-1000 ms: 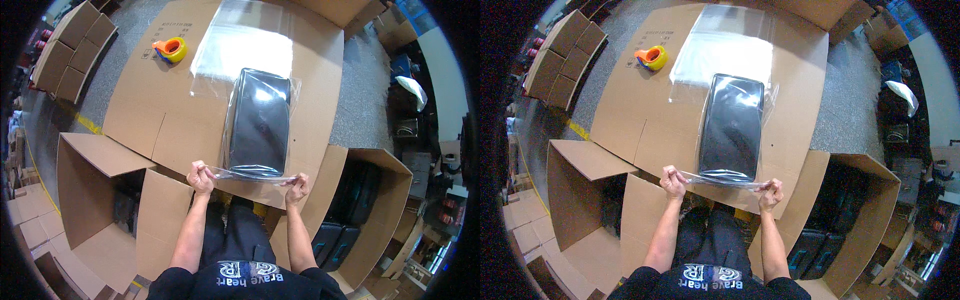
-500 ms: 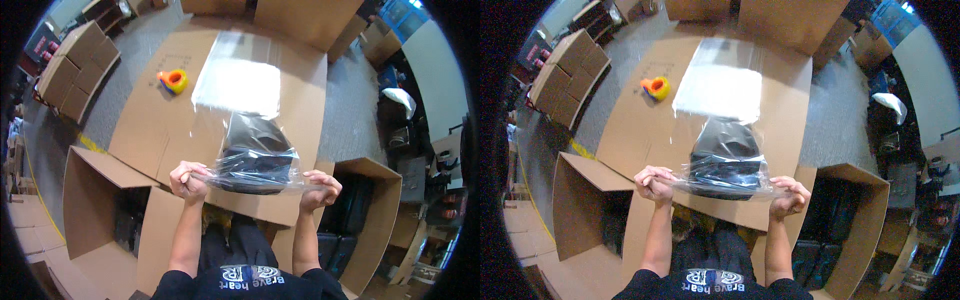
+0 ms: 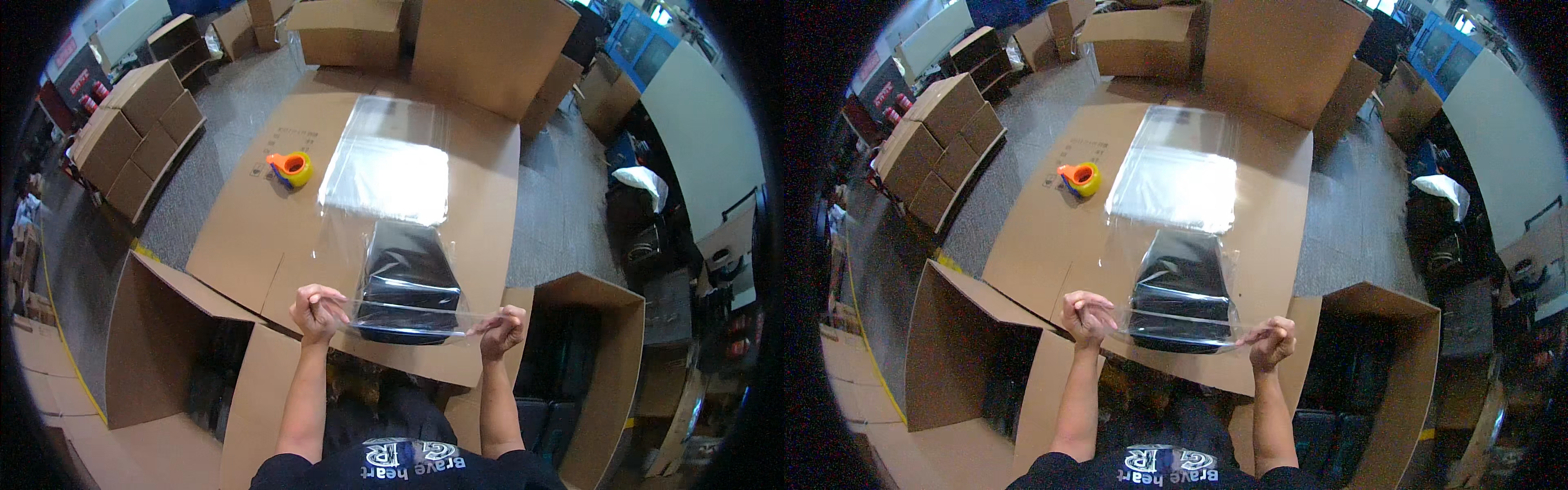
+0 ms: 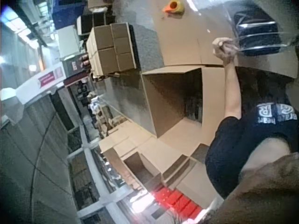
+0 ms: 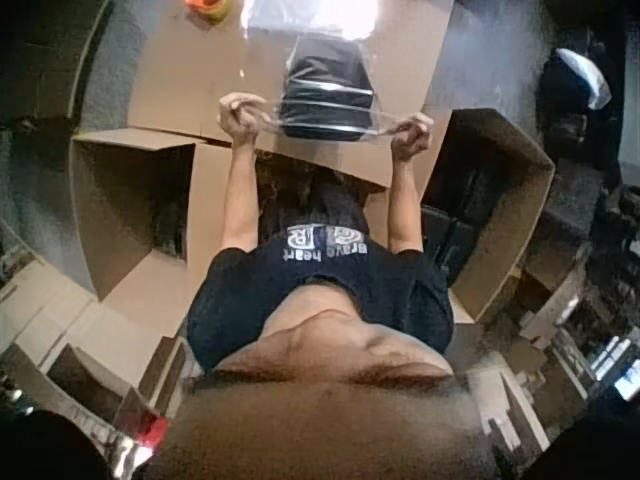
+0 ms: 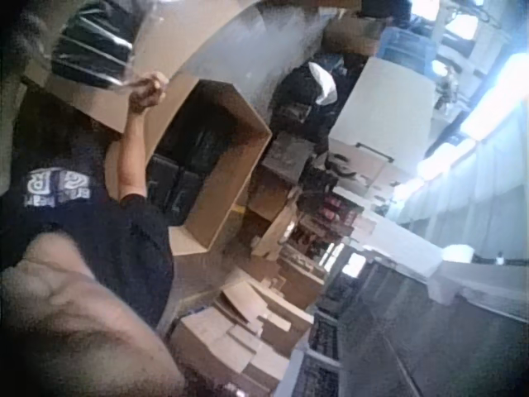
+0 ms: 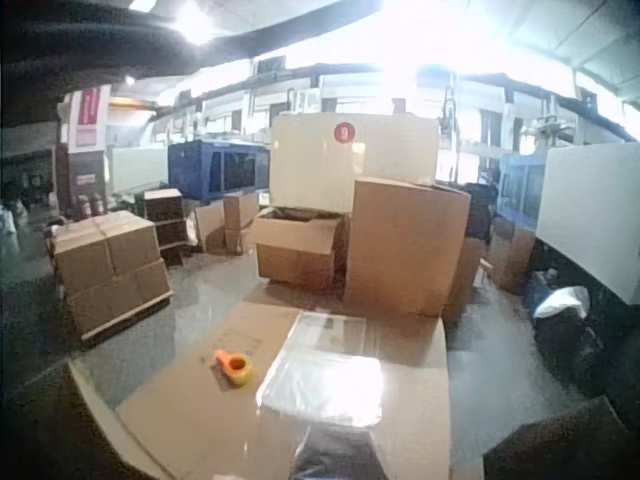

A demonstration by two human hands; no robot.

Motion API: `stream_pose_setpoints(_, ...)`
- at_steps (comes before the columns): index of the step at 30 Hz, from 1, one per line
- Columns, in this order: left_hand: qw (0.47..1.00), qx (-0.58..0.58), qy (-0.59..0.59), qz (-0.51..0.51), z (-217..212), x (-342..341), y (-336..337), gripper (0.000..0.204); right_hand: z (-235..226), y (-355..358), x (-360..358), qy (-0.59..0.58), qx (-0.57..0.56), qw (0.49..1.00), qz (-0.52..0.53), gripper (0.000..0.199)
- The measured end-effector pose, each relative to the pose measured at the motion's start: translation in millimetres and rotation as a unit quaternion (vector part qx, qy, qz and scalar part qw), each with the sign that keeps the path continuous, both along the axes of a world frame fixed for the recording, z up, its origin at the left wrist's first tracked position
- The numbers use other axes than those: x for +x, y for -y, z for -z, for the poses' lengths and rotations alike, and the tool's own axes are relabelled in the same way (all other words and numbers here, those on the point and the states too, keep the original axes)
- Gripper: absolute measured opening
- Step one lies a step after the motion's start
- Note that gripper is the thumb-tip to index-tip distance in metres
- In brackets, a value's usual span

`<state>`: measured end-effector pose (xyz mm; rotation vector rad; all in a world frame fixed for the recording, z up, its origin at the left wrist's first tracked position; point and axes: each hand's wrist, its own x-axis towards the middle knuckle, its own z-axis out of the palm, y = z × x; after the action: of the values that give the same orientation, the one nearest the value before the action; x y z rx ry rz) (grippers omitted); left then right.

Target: The person wraps black rectangular cases in clear plastic bags and places them into a cardboard box. The person repeats this process for multiple cases, handling each one individually.

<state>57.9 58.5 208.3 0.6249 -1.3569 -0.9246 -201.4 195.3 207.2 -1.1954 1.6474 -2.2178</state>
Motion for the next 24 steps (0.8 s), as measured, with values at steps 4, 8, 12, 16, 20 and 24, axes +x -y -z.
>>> stream_pose_setpoints(4, 0.995, 0.080, 0.016, 0.057, 4, -1, -5, 0.032, 11, -9, 2, 0.094, 0.060, 0.994, 0.005, 0.042)
stream_pose_setpoints(8, 0.978, 0.138, 0.006, 0.159, 5, -2, -4, 0.040, 21, -9, -2, 0.004, 0.039, 0.999, 0.000, 0.041)
stream_pose_setpoints(12, 0.963, 0.175, 0.035, 0.200, 18, 0, -8, 0.042, 36, -17, -1, 0.015, -0.001, 1.000, -0.020, 0.040)
stream_pose_setpoints(16, 0.966, 0.210, 0.042, 0.147, 38, -1, -26, 0.042, 49, -28, 7, 0.122, 0.060, 0.990, -0.027, 0.037)
stream_pose_setpoints(20, 0.961, 0.264, 0.031, 0.080, 61, 2, -54, 0.040, 64, -45, 10, 0.213, 0.129, 0.968, -0.029, 0.034)
stream_pose_setpoints(24, 0.925, 0.368, 0.092, 0.009, 96, 16, -81, 0.038, 102, -66, 6, 0.280, 0.274, 0.919, -0.047, 0.031)
